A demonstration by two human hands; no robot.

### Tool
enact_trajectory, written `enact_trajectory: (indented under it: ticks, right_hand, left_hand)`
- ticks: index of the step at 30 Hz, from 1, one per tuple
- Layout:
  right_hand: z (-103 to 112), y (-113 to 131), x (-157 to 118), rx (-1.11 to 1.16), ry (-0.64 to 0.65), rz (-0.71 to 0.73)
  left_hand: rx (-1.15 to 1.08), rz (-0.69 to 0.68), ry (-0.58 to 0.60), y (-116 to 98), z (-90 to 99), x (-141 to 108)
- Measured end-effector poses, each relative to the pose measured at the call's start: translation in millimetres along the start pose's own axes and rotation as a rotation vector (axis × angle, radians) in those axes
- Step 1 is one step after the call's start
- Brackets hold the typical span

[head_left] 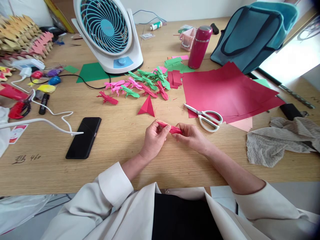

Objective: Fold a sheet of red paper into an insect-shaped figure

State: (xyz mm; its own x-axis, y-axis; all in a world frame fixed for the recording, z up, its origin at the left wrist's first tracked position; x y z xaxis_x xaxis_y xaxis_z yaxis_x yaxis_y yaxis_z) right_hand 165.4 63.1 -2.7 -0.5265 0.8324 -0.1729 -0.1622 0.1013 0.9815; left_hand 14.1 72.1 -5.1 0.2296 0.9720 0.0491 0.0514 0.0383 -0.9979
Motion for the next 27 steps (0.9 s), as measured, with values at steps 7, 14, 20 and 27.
enact_trajectory:
  ticks: [7,14,20,27]
  right_hand:
    - [2.0,-1.2,-0.5,-0.009,0.019,-0.010]
    - [1.5,1.0,-1.1,-0.013,0.027,0.004]
    - [2.3,-0.7,1.4,0.078,0.015,0.030]
    - [3.5,0.6,3.3,0.140,-0.065,0.070]
  left_hand:
    - [-0.014,-0.003,0.008,-2.5,0.4,-0.4]
    - [-0.030,0.007,0.004,-0.2,-0.7,-0.8]
    - [-0.055,0.011,-0.002,1.5,-0.1,-0.2]
    - [0.000,0.019,0.073,6.4,-3.9,-1.2]
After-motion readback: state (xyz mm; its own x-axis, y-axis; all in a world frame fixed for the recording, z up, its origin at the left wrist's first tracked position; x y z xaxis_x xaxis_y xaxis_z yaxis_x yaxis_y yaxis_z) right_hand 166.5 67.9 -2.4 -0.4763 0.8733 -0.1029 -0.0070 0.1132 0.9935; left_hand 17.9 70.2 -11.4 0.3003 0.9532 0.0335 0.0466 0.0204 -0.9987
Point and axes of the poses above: each hand's wrist, its own x-axis towards the middle knuckle, its own z-axis out of the back of the hand, y = z × x, the point moved 4 cm from there along x, towards the middle knuckle, and after that the axes turned 9 degrees about y, right-handed, at the moved point
